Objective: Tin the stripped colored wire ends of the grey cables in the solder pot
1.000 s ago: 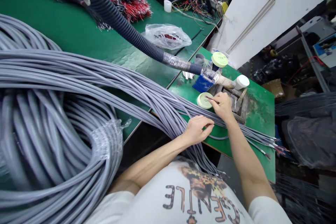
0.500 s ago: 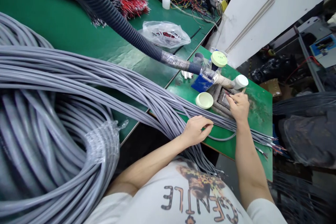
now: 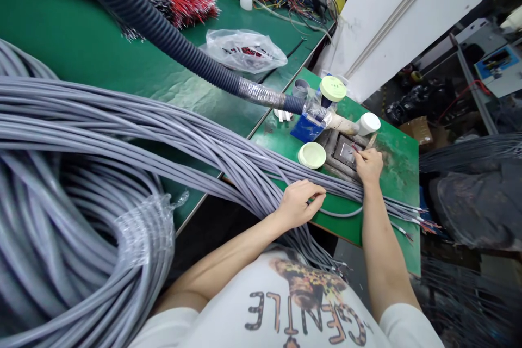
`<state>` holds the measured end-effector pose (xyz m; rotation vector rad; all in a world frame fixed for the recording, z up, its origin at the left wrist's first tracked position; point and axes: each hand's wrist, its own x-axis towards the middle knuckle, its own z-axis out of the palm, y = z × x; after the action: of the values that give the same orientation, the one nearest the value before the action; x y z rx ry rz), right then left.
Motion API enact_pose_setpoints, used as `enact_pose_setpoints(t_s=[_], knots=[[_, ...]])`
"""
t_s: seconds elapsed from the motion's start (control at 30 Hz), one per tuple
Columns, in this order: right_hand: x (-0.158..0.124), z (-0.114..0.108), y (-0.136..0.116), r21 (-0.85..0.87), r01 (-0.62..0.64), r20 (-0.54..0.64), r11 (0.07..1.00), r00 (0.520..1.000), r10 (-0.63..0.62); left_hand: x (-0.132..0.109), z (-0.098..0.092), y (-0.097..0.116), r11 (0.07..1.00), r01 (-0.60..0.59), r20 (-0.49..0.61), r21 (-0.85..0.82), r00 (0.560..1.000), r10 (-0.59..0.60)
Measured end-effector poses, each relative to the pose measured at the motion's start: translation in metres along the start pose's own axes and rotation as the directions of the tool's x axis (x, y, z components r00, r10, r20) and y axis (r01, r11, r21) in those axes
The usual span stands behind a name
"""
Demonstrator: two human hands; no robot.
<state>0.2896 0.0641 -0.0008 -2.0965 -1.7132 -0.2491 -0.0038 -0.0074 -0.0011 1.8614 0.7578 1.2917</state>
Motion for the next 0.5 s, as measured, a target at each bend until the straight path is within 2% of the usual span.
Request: enact_pose_setpoints(t_s=[0.5], knots=[[-0.0001, -0.0022, -0.0097, -0.053, -0.024, 0.078, 0.998, 0.997, 0.028, -0.0005, 0.0001, -0.0005, 1.000, 0.002, 0.008, -0.010, 1.000, -0.002]])
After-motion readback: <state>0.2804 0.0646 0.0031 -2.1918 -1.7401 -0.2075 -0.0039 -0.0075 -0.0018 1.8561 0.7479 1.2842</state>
